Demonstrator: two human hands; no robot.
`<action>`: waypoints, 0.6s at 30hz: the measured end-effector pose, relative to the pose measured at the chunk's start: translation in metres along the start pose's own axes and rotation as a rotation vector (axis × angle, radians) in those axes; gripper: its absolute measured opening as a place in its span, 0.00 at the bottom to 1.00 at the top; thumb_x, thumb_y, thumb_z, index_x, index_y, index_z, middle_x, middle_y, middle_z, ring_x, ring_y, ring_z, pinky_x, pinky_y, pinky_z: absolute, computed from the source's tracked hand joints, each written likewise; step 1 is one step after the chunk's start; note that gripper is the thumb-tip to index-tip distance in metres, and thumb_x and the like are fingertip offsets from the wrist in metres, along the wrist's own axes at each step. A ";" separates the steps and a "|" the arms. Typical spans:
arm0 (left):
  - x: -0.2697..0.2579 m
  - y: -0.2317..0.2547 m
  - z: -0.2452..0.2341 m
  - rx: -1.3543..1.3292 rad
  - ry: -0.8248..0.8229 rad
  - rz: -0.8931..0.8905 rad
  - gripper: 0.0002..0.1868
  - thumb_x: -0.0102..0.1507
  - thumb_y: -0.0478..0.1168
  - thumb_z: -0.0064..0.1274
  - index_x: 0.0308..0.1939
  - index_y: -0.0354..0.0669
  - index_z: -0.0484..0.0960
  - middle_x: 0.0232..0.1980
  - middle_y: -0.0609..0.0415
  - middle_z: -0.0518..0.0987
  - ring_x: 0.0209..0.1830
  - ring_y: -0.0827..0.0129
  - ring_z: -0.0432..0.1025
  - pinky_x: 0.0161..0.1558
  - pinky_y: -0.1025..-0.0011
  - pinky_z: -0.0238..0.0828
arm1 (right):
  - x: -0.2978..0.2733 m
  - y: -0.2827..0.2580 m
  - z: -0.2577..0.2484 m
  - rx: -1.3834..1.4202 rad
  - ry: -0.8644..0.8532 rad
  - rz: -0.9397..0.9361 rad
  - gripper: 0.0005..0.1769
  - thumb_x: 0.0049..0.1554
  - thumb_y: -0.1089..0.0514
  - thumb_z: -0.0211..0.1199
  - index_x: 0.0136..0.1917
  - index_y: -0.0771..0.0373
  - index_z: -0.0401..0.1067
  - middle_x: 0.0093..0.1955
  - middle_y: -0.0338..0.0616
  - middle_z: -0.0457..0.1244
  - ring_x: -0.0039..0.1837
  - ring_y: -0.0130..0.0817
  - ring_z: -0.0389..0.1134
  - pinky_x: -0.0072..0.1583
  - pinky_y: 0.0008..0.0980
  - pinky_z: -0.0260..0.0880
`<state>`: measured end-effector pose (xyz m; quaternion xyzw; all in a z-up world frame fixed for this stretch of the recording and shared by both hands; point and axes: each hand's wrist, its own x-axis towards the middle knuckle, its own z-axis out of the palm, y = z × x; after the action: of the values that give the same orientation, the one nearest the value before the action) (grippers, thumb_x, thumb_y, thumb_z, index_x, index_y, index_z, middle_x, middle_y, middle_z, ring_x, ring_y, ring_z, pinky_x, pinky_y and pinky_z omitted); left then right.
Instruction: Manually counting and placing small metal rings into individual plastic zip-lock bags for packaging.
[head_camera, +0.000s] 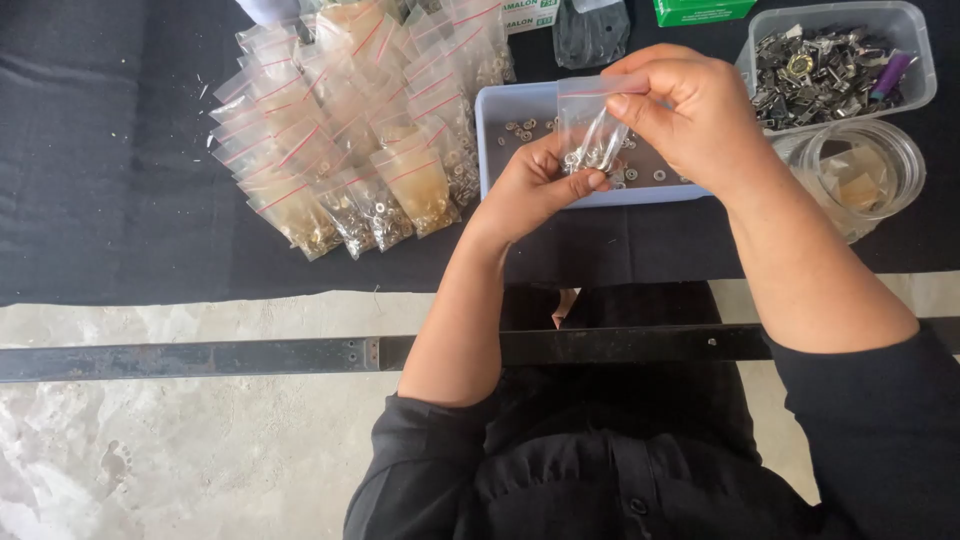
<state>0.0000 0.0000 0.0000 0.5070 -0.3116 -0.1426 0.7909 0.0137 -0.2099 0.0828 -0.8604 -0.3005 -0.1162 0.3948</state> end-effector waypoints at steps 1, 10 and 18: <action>0.000 -0.001 0.001 0.000 0.000 0.000 0.10 0.69 0.41 0.59 0.53 0.48 0.80 0.42 0.61 0.83 0.47 0.77 0.76 0.56 0.73 0.74 | -0.002 -0.002 0.002 0.000 -0.001 0.000 0.05 0.69 0.65 0.66 0.54 0.71 0.78 0.61 0.56 0.68 0.61 0.43 0.70 0.61 0.39 0.70; 0.000 0.003 0.012 0.017 0.133 0.085 0.19 0.68 0.34 0.62 0.61 0.49 0.78 0.56 0.61 0.82 0.56 0.77 0.76 0.62 0.74 0.75 | -0.021 0.003 0.006 0.459 -0.013 0.241 0.18 0.66 0.46 0.62 0.59 0.60 0.67 0.57 0.37 0.64 0.62 0.28 0.66 0.66 0.30 0.70; 0.002 -0.008 0.012 -0.047 0.137 0.100 0.17 0.68 0.37 0.62 0.60 0.50 0.78 0.54 0.63 0.81 0.55 0.76 0.75 0.58 0.71 0.76 | -0.043 -0.001 0.012 0.274 0.019 0.169 0.09 0.60 0.67 0.69 0.54 0.65 0.73 0.64 0.48 0.65 0.68 0.39 0.67 0.72 0.37 0.67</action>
<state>-0.0059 -0.0133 -0.0030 0.4807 -0.2785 -0.0751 0.8281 -0.0216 -0.2185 0.0569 -0.8197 -0.2363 -0.0487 0.5196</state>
